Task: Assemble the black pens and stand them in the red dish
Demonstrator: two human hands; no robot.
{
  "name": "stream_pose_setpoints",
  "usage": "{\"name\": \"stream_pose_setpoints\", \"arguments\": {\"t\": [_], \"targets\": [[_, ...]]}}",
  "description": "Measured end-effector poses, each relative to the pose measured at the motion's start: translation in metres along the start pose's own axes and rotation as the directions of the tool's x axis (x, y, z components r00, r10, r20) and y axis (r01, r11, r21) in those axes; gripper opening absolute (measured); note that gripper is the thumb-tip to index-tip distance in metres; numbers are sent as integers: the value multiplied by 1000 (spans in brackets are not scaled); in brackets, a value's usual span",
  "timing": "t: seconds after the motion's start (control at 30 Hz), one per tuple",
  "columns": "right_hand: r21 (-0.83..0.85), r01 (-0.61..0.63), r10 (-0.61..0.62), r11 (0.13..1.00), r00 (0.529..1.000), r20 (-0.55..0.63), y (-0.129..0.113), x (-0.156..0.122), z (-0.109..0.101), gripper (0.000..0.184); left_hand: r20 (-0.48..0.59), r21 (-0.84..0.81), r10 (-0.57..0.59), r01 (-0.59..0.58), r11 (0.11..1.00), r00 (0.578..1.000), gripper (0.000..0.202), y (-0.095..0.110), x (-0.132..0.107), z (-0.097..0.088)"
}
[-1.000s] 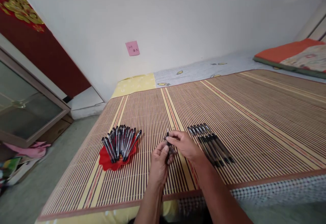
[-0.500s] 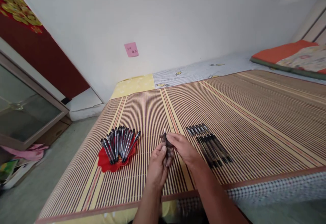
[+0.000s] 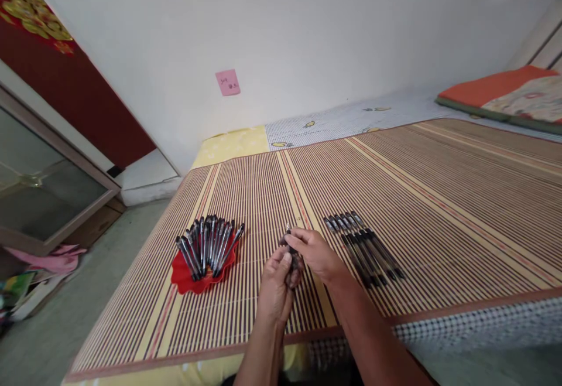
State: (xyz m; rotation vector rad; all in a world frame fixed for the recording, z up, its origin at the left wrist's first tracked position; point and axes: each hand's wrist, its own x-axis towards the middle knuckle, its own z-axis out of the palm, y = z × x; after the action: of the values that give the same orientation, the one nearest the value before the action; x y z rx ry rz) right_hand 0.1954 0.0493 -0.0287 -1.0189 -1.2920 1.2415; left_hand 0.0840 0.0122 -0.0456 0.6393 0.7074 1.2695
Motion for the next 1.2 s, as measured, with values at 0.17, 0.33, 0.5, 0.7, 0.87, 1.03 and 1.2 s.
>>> {"name": "stream_pose_setpoints", "arguments": {"t": [0.17,0.33,0.5,0.7,0.87,1.03,1.2], "targets": [[-90,33,-41,995,995,-88,7,-3,12,33,-91,108,115,-105,989,989,33,-7,0,-2],[-207,16,-44,978,990,-134,7,-5,20,31,-165,252,196,-150,956,967,30,-12,0,-2],[-280,22,-72,960,983,-170,14,-3,16,32,-164,350,233,-164,922,959,27,-11,0,-1],[225,-130,157,966,981,-110,18,1,-6,47,-146,198,71,-42,979,987,45,-11,2,0],[449,-124,179,885,980,-82,16,3,-18,46,-148,129,-22,41,991,989,44,-12,2,1],[415,-116,146,902,988,-41,18,4,-18,39,-68,129,-56,64,990,996,37,-12,0,2],[415,-140,169,899,985,-32,18,3,-19,40,-31,139,-62,66,988,998,35,-12,-2,2]]}}
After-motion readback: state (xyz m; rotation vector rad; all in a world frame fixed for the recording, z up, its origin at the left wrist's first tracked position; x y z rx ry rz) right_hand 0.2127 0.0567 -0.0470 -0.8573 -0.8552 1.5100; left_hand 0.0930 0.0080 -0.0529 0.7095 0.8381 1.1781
